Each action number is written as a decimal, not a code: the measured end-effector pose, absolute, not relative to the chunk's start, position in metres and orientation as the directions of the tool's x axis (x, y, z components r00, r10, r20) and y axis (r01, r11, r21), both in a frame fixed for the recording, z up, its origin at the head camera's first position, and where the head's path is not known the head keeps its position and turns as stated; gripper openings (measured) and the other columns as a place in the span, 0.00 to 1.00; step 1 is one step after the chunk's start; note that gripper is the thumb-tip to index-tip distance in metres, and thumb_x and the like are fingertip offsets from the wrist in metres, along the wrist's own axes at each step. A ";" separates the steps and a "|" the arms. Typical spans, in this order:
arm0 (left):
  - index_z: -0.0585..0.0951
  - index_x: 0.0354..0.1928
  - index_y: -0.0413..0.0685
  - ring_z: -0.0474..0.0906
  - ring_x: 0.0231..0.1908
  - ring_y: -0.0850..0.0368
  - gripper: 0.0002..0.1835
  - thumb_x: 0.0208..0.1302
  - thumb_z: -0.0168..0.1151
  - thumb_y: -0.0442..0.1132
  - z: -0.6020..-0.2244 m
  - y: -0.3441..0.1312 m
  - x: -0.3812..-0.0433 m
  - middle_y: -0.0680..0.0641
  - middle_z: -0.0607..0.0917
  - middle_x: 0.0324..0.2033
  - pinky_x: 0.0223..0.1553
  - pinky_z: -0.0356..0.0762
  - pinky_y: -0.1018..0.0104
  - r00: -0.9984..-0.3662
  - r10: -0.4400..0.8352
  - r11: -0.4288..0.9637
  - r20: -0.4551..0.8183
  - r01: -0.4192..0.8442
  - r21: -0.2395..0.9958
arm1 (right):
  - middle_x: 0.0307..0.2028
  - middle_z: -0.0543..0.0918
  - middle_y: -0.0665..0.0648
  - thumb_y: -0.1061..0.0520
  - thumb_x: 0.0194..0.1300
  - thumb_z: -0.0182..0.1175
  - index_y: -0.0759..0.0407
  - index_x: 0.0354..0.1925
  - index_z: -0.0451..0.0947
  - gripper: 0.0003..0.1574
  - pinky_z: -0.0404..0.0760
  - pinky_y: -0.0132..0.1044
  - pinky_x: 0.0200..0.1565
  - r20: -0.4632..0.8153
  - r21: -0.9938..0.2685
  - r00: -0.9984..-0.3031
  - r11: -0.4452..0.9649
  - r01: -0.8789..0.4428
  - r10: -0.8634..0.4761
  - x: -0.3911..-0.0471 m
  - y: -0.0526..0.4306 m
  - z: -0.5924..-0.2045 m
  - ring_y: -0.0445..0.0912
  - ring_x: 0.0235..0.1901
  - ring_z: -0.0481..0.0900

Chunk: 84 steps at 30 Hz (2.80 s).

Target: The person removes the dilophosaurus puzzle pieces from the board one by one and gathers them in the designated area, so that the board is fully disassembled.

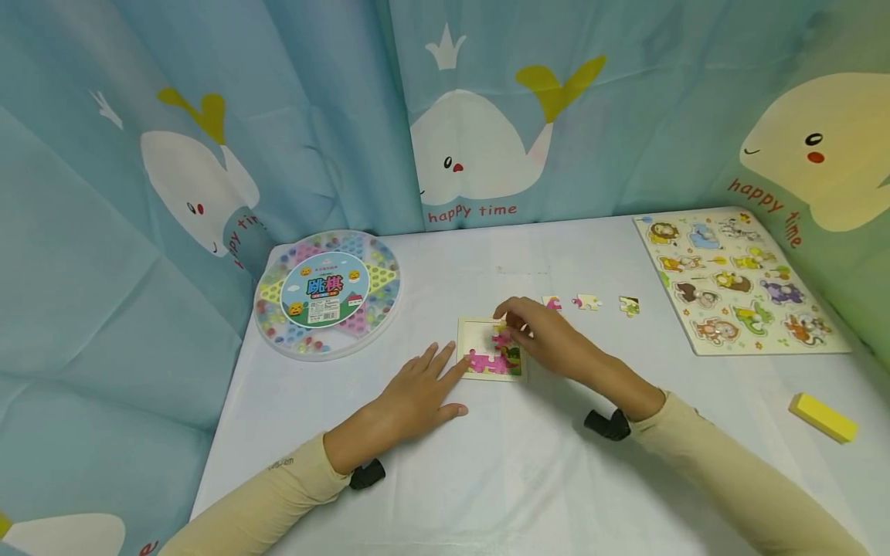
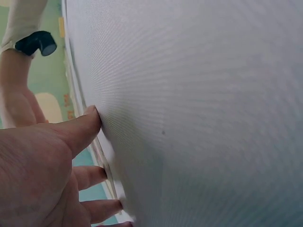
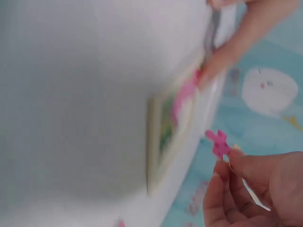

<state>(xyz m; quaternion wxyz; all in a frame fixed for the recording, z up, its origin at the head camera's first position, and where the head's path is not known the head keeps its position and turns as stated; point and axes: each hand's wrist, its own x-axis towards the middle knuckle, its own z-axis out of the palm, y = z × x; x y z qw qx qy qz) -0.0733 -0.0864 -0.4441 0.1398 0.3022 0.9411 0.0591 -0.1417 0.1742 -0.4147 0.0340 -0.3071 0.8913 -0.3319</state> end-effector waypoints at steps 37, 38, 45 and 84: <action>0.58 0.84 0.52 0.52 0.81 0.33 0.41 0.79 0.54 0.61 -0.443 -0.086 -0.072 0.38 0.55 0.83 0.76 0.62 0.41 -0.779 0.588 0.807 -0.219 0.545 0.228 | 0.38 0.83 0.55 0.59 0.75 0.65 0.61 0.50 0.84 0.09 0.75 0.40 0.44 -0.135 -0.570 -0.924 0.791 -0.223 -0.358 -0.176 0.307 -0.429 0.48 0.40 0.77; 0.58 0.84 0.51 0.52 0.81 0.33 0.41 0.79 0.54 0.61 -0.443 -0.086 -0.072 0.38 0.55 0.83 0.76 0.62 0.41 -0.778 0.589 0.806 -0.217 0.547 0.226 | 0.37 0.83 0.55 0.60 0.75 0.66 0.61 0.50 0.84 0.09 0.75 0.42 0.44 -0.129 -0.556 -0.924 0.798 -0.232 -0.359 -0.176 0.306 -0.430 0.48 0.40 0.76; 0.58 0.84 0.52 0.53 0.81 0.34 0.41 0.79 0.54 0.62 -0.444 -0.087 -0.072 0.38 0.55 0.83 0.76 0.62 0.41 -0.779 0.590 0.805 -0.213 0.551 0.219 | 0.36 0.82 0.57 0.63 0.71 0.67 0.64 0.45 0.82 0.05 0.75 0.43 0.42 -0.083 -0.523 -0.929 0.809 -0.268 -0.361 -0.176 0.302 -0.434 0.50 0.39 0.76; 0.58 0.84 0.53 0.53 0.81 0.34 0.41 0.79 0.53 0.63 -0.444 -0.086 -0.073 0.38 0.56 0.83 0.76 0.63 0.42 -0.784 0.582 0.812 -0.215 0.550 0.193 | 0.47 0.81 0.61 0.64 0.62 0.76 0.58 0.56 0.80 0.25 0.65 0.42 0.39 0.009 -0.397 -0.816 0.747 -0.533 -0.578 -0.127 0.179 -0.433 0.53 0.46 0.78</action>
